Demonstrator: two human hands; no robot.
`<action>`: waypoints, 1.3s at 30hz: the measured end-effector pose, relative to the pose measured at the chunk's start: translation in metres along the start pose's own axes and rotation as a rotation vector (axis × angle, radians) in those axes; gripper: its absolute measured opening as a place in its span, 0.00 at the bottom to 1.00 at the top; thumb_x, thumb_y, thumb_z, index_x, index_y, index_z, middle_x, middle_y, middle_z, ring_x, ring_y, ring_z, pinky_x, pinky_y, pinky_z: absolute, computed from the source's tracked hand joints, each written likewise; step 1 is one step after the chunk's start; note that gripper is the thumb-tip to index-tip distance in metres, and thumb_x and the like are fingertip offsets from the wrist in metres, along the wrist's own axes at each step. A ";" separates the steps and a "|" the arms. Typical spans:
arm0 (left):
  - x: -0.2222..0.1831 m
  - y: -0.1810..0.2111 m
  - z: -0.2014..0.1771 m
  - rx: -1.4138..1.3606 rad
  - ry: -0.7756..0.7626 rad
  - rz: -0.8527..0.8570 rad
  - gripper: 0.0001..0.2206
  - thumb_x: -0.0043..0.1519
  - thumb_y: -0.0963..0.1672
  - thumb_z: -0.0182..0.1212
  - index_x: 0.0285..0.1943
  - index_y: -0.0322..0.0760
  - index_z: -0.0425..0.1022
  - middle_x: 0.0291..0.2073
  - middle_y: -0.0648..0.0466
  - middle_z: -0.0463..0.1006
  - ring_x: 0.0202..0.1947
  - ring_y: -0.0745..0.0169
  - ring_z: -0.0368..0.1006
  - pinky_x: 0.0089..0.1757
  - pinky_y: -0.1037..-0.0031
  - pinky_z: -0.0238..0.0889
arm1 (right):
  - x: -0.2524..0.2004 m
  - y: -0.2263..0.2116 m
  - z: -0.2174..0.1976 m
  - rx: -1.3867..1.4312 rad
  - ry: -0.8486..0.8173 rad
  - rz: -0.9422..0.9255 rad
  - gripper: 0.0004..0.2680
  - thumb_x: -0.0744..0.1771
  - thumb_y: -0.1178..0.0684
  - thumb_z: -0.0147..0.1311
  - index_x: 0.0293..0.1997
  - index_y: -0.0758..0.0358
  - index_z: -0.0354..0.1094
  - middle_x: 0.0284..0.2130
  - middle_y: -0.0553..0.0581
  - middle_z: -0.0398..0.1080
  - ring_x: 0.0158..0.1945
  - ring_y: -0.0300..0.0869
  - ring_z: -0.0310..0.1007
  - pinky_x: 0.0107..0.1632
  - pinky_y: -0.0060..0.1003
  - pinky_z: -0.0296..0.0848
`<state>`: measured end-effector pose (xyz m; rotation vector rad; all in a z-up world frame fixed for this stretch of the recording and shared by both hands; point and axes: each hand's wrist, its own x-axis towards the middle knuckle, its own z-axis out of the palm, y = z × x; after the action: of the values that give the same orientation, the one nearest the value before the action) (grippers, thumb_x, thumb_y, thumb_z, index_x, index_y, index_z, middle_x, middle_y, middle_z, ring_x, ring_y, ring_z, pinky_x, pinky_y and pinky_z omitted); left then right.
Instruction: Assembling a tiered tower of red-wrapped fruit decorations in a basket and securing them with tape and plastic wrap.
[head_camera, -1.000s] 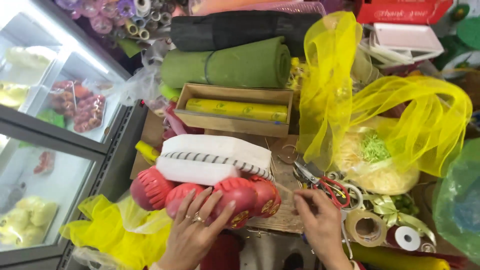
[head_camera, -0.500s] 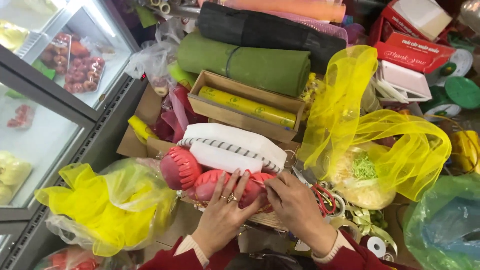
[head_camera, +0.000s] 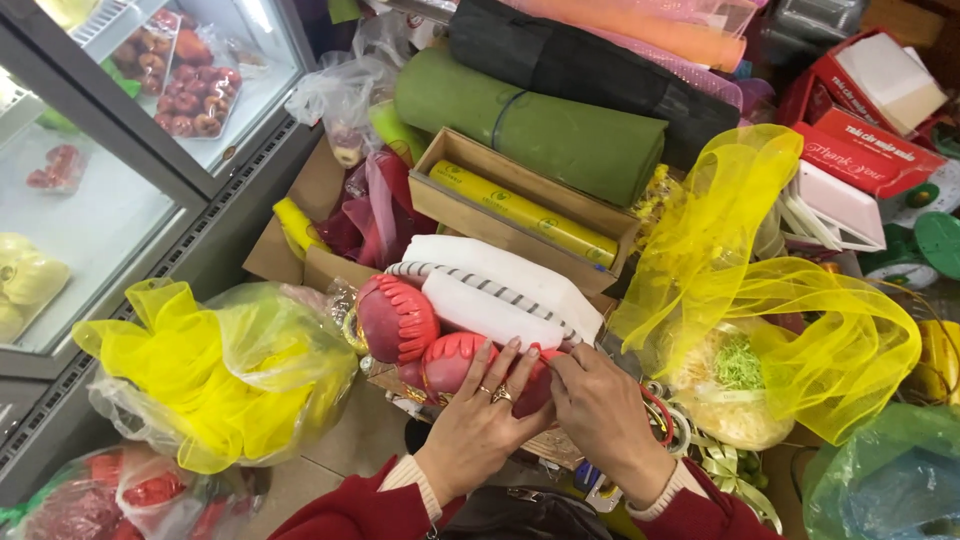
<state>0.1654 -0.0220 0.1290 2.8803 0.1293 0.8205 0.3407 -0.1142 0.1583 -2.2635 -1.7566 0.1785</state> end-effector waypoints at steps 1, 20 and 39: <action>-0.001 0.000 0.000 -0.003 -0.002 -0.004 0.23 0.62 0.38 0.57 0.68 0.47 0.72 0.69 0.29 0.63 0.72 0.23 0.57 0.68 0.34 0.46 | 0.001 0.000 0.003 -0.011 0.003 -0.001 0.05 0.69 0.57 0.51 0.44 0.61 0.74 0.38 0.57 0.74 0.35 0.49 0.77 0.31 0.45 0.80; -0.003 0.005 0.004 0.040 0.029 -0.056 0.25 0.63 0.39 0.59 0.70 0.54 0.67 0.67 0.31 0.62 0.70 0.25 0.60 0.67 0.34 0.50 | 0.042 0.015 -0.030 0.310 -0.277 0.252 0.03 0.65 0.55 0.62 0.31 0.54 0.80 0.29 0.47 0.82 0.33 0.40 0.80 0.39 0.36 0.75; -0.006 0.009 0.009 0.096 0.018 -0.090 0.30 0.62 0.41 0.62 0.75 0.57 0.63 0.72 0.28 0.58 0.72 0.30 0.59 0.67 0.35 0.48 | 0.065 0.004 -0.016 -0.005 -0.412 0.157 0.03 0.67 0.56 0.49 0.36 0.55 0.70 0.35 0.53 0.74 0.38 0.50 0.73 0.40 0.47 0.70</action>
<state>0.1654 -0.0326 0.1192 2.9310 0.3066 0.8458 0.3657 -0.0545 0.1770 -2.5028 -1.7533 0.7189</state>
